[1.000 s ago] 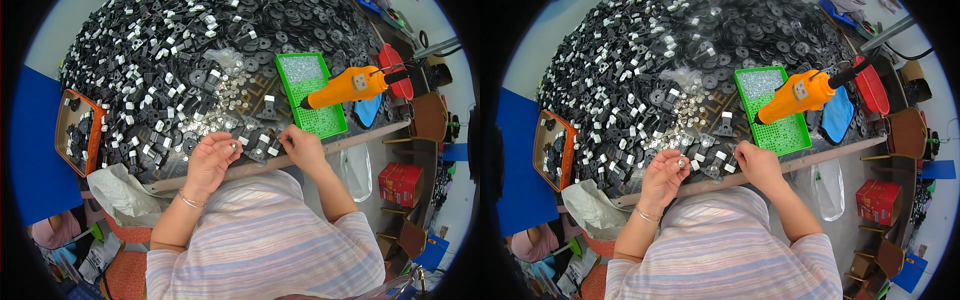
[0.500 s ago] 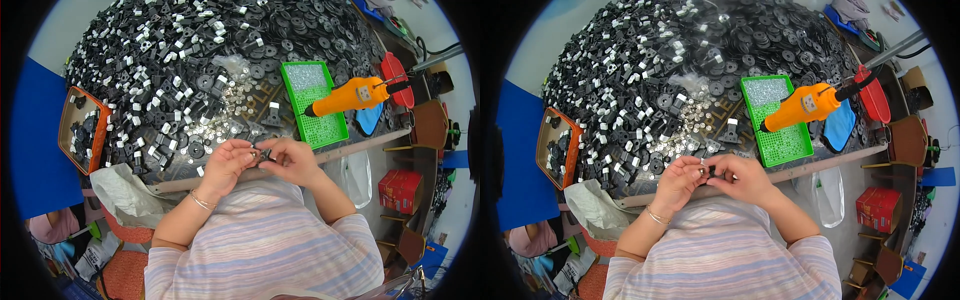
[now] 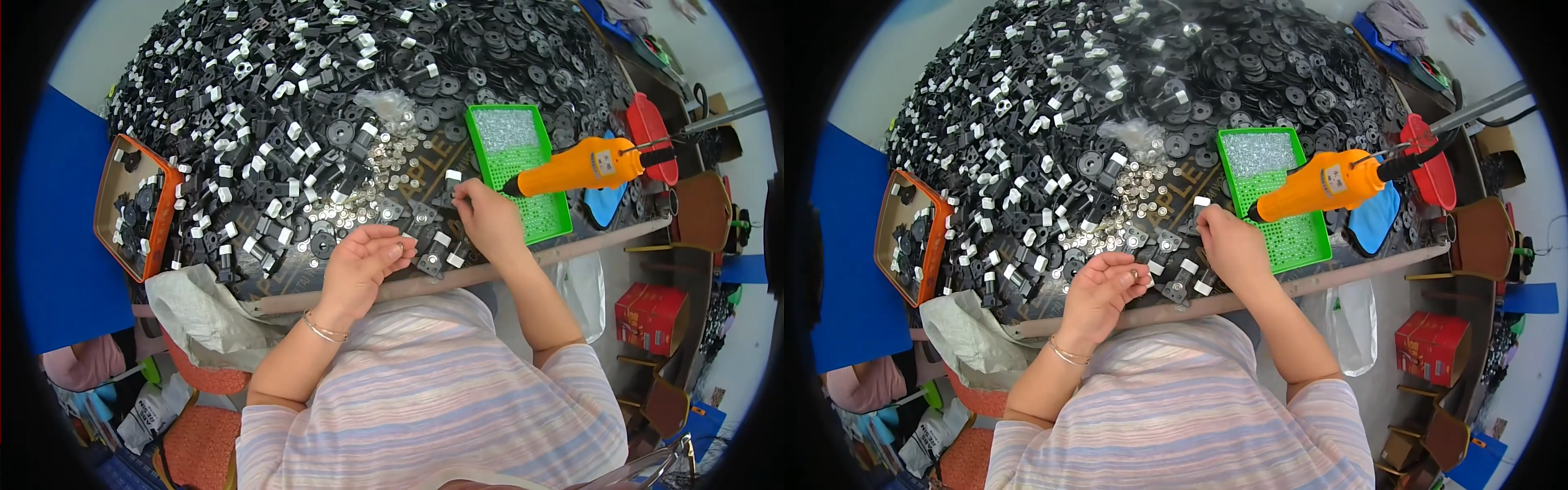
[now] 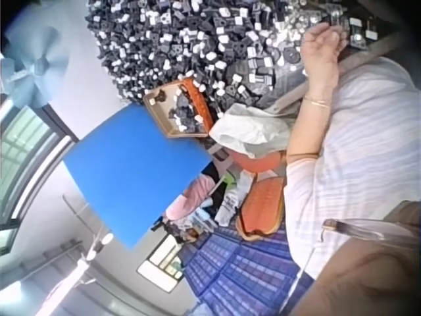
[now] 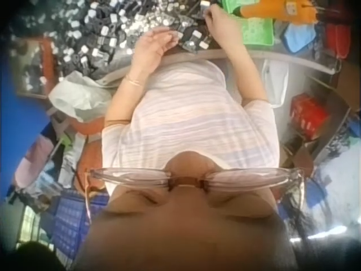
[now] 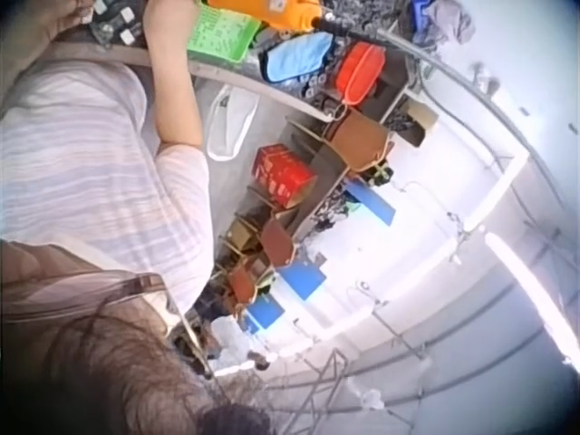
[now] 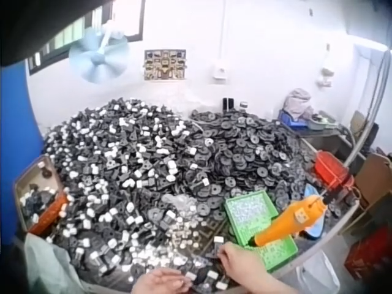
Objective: Assembling small plastic components and metal pins using a hanging electric screwdriver on a factory workbench.
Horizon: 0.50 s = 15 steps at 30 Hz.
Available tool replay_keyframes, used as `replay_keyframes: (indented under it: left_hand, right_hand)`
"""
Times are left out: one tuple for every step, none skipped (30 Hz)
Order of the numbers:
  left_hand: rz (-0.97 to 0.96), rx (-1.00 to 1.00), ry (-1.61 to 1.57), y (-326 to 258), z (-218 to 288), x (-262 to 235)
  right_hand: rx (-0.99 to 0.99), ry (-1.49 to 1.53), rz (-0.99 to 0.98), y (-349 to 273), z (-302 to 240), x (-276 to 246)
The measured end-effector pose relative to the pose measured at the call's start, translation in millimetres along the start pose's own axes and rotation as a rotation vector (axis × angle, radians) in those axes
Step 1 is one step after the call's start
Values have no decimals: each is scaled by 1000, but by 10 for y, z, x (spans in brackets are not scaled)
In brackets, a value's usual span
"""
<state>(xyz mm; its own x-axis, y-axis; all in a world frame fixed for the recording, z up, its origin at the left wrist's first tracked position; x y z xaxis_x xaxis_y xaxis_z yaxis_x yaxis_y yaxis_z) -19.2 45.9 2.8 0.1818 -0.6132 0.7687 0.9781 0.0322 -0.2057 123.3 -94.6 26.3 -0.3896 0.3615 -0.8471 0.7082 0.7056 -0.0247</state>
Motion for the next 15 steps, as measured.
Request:
replay_keyframes:
  left_hand:
    - [3,3,-1,-8,11,-12]
    - [7,24,4,-15,29,-23]
    - [11,45,10,-22,49,-36]
    - [15,47,10,-31,69,-59]
    - [15,61,-9,-38,100,-87]
    - [14,75,-28,-42,130,-113]
    - [30,100,-32,-53,166,-127]
    - [31,100,-31,-60,194,-153]
    - [48,126,-22,-72,240,-191]
    - [65,153,-13,-79,283,-227]
    - [62,176,2,-86,326,-255]
    - [71,202,11,-96,377,-276]
    - [82,230,22,-108,443,-292]
    - [116,256,39,-122,509,-311]
    - [137,288,80,-125,568,-348]
  right_hand:
    - [12,-54,-36,18,17,47]
    - [8,-54,-39,24,25,66]
    - [18,-28,-28,24,43,73]
    - [29,-2,-18,20,59,80]
    - [27,-1,-20,19,64,90]
    - [13,5,-6,17,64,93]
    - [1,11,9,11,60,92]
    - [1,13,8,13,58,94]
    - [1,-6,-9,20,53,101]
    - [0,-25,-26,25,53,106]
    - [-1,-24,-26,25,56,110]
    - [3,-20,-19,25,60,114]
    - [3,-13,-11,40,56,122]
    - [-3,-9,-11,40,44,114]
    - [2,30,16,20,38,80]
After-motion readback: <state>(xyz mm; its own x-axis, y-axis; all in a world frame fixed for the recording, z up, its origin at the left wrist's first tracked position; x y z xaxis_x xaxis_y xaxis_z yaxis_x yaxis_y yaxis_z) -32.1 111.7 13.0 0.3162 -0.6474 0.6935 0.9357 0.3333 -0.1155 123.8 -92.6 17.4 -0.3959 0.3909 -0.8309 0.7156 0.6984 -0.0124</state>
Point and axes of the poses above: each hand's wrist, its own y-axis towards the middle knuckle, its own x-axis out of the palm, z = x × y, the point moved 4 cm from there along y, towards the middle knuckle, and after that the axes turned 12 degrees about -z, right-handed, at the moved point
